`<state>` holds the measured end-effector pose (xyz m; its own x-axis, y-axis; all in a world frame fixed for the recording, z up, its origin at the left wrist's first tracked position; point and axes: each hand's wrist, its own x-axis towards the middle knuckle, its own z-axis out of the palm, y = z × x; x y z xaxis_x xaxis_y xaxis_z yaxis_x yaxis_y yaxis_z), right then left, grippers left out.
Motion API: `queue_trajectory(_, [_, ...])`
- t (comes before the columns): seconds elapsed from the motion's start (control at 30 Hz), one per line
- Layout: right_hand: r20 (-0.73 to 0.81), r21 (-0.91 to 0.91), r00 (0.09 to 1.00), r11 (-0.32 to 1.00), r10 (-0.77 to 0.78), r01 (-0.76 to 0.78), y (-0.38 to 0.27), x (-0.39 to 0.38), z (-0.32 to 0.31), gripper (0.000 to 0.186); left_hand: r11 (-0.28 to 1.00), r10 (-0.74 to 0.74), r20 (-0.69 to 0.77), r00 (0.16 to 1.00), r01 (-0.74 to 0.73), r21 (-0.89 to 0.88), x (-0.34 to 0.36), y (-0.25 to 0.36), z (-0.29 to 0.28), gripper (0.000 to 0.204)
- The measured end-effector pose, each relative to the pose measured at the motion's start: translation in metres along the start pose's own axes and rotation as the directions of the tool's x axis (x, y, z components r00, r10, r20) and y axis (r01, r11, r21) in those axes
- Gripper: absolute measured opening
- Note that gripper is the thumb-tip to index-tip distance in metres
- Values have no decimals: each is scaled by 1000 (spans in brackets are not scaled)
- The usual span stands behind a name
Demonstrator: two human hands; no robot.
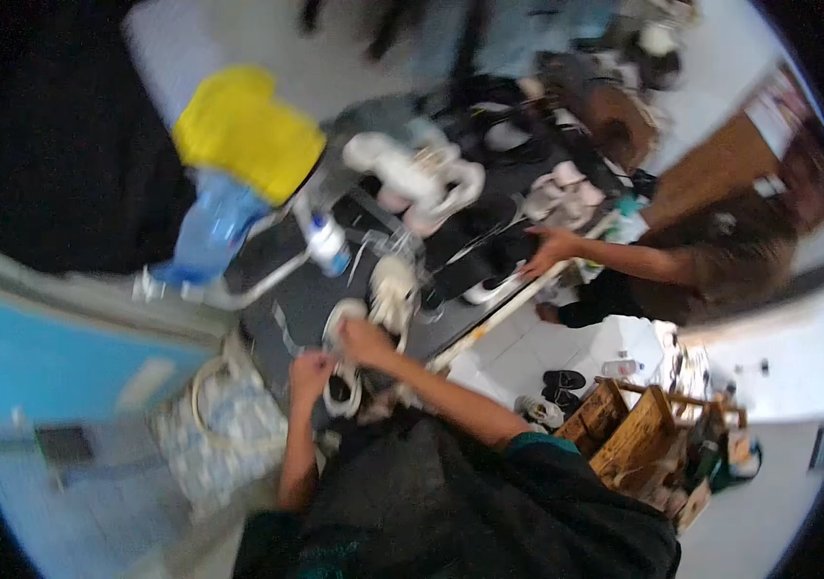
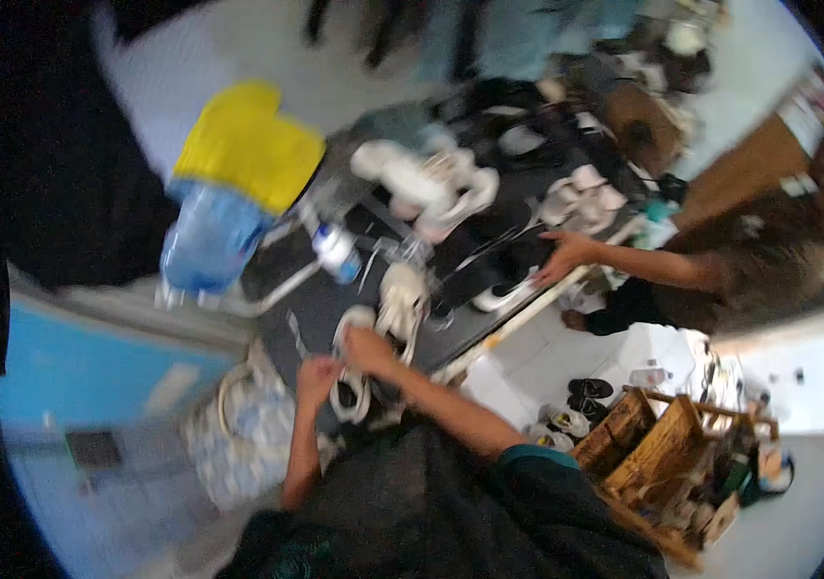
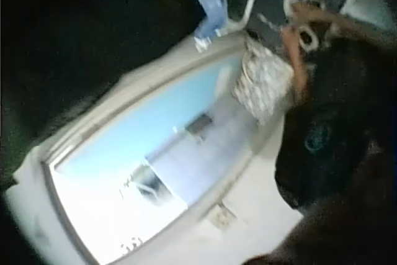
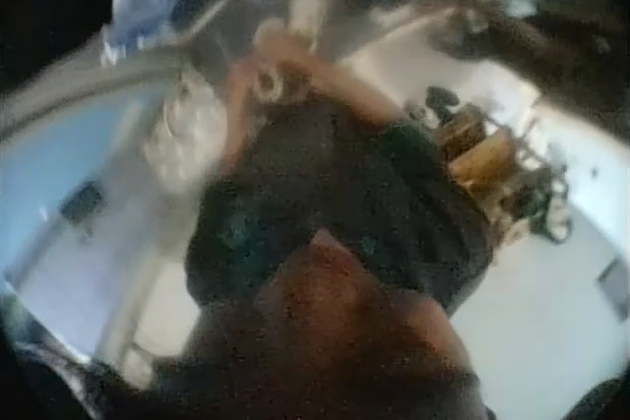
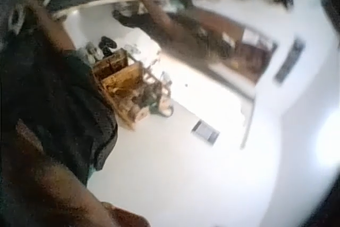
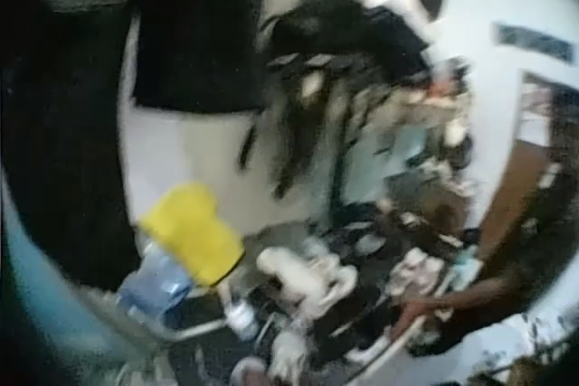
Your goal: The person laces and organizes shoes by hand at a shoe repair bench.
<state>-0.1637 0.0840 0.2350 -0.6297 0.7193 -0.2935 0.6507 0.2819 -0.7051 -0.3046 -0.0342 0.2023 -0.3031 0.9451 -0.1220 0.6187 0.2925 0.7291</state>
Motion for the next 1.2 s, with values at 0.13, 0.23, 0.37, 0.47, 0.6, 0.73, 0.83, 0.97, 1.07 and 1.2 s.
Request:
queue_trajectory(0.13, [-135, -2, 975, 984, -176, 178, 12, -10, -3, 19, 996, -86, -141, 986, 90, 25, 10, 34, -20, 18])
queue_trajectory(0.23, [-50, -67, 985, 984, -166, 162, 7, -13, 14, 17, 996, 14, -42, 999, -11, 85, 11, 30, -30, 20])
queue_trajectory(0.37, [-170, -116, 969, 980, -181, 163, -1, -16, 23, 18, 987, 47, -5, 999, -45, 151, 12, 36, -31, 17])
queue_trajectory(0.47, [-184, -55, 972, 989, -147, 139, 2, -15, 29, 16, 980, -31, 30, 999, 25, 196, 15, 34, -30, 16])
queue_trajectory(0.6, [-22, 94, 993, 989, -113, 115, 15, -2, 22, 18, 977, 20, 76, 997, -36, 212, 24, 35, -33, 16])
queue_trajectory(0.73, [175, 152, 983, 988, -60, 33, 21, 4, 16, 21, 918, 71, 175, 982, -133, 374, 25, 41, -36, 13])
queue_trajectory(0.83, [170, 171, 984, 985, -48, 18, 19, 4, 16, 20, 870, 138, 189, 972, -210, 446, 28, 36, -35, 12])
queue_trajectory(0.97, [18, 135, 998, 989, -67, 64, 14, -2, 14, 16, 905, 179, 199, 964, -241, 351, 26, 24, -34, 11])
queue_trajectory(1.07, [21, 154, 986, 975, -165, 160, 13, -8, 6, 18, 974, 79, 192, 978, -117, 196, 27, 26, -41, 12])
queue_trajectory(1.2, [-3, -152, 970, 959, -245, 241, -1, -14, 1, 21, 973, 150, 177, 973, -178, 150, 27, 6, -38, 15])
